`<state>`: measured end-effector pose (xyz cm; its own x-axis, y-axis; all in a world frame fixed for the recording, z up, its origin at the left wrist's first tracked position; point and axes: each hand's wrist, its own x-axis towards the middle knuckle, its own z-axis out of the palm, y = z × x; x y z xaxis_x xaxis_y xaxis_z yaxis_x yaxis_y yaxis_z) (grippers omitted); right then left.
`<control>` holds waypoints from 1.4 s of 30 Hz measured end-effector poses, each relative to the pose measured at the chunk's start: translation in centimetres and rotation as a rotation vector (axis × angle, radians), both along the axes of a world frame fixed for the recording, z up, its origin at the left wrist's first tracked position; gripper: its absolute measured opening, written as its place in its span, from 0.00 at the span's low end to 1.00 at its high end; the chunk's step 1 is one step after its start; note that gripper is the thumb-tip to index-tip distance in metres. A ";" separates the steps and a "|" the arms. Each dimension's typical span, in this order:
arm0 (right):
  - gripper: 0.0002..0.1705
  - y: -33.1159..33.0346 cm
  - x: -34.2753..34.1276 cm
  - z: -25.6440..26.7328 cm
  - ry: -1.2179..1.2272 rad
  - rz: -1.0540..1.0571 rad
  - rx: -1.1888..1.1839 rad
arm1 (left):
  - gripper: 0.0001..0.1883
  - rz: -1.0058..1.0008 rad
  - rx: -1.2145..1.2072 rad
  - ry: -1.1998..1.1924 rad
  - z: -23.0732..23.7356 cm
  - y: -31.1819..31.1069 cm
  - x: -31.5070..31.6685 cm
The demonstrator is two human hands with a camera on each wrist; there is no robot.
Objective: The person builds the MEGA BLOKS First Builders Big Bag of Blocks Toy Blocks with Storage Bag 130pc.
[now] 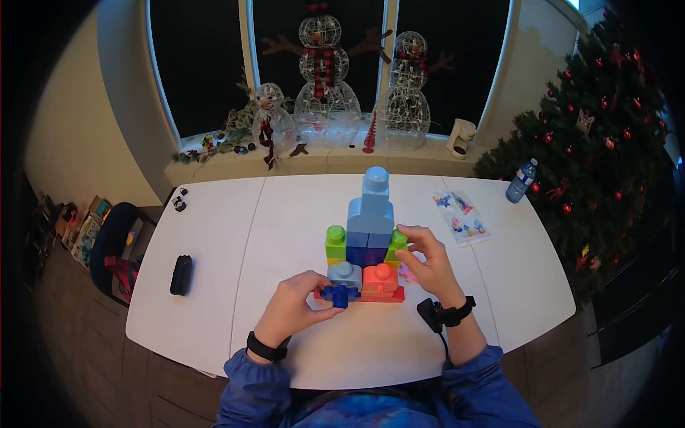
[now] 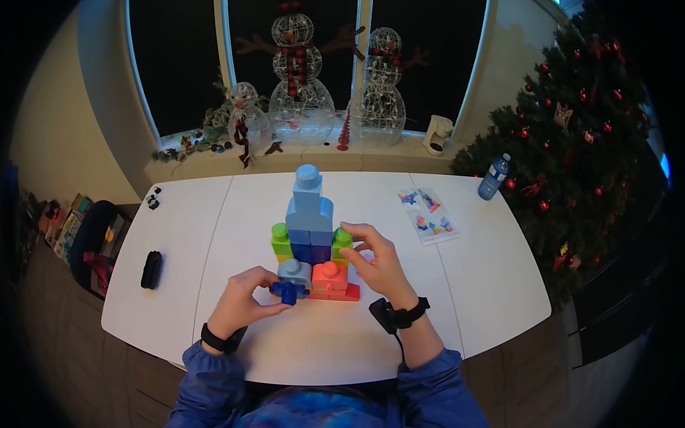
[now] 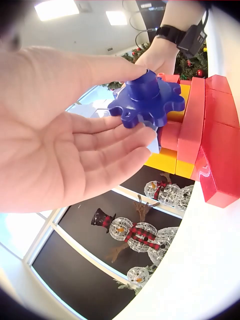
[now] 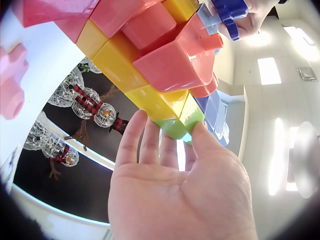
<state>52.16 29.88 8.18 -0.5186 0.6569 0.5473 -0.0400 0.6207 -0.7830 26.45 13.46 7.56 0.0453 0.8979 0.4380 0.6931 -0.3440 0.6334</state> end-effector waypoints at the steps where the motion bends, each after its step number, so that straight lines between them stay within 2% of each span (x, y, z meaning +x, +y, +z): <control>1: 0.24 -0.1 0.0 0.1 -0.007 -0.004 -0.013 | 0.21 -0.011 0.002 0.023 0.1 0.1 0.2; 10: 0.24 -0.1 0.0 0.1 0.000 0.004 0.001 | 0.19 -0.088 0.081 0.032 0.0 0.1 1.0; 19: 0.24 0.1 0.1 -0.1 0.005 0.020 -0.001 | 0.20 0.042 0.133 0.095 0.5 0.0 0.8; 22: 0.24 -0.1 0.2 0.2 -0.015 0.011 -0.041 | 0.28 0.004 0.161 0.115 -0.5 0.4 -0.4; 25: 0.24 0.1 0.1 -0.1 0.004 0.003 0.028 | 0.46 0.036 0.032 -0.106 -0.9 0.9 -0.8; 28: 0.24 -0.1 0.2 0.1 -0.020 -0.004 -0.035 | 0.64 -0.061 -0.061 -0.281 -1.2 2.2 -0.9; 31: 0.24 -0.2 0.3 0.2 -0.040 -0.011 -0.085 | 0.69 -0.169 -0.227 -0.293 -0.4 3.3 -1.0; 34: 0.24 -0.2 0.3 0.2 -0.036 -0.011 -0.091 | 0.67 -0.175 -0.199 -0.284 -1.0 3.6 -1.4; 37: 0.25 0.1 0.1 -0.1 -0.011 -0.007 0.009 | 0.67 -0.160 -0.199 -0.276 -0.3 3.3 -1.0; 42: 0.24 0.0 0.1 0.1 -0.007 -0.002 -0.015 | 0.64 -0.139 -0.170 -0.321 -0.7 2.9 -0.6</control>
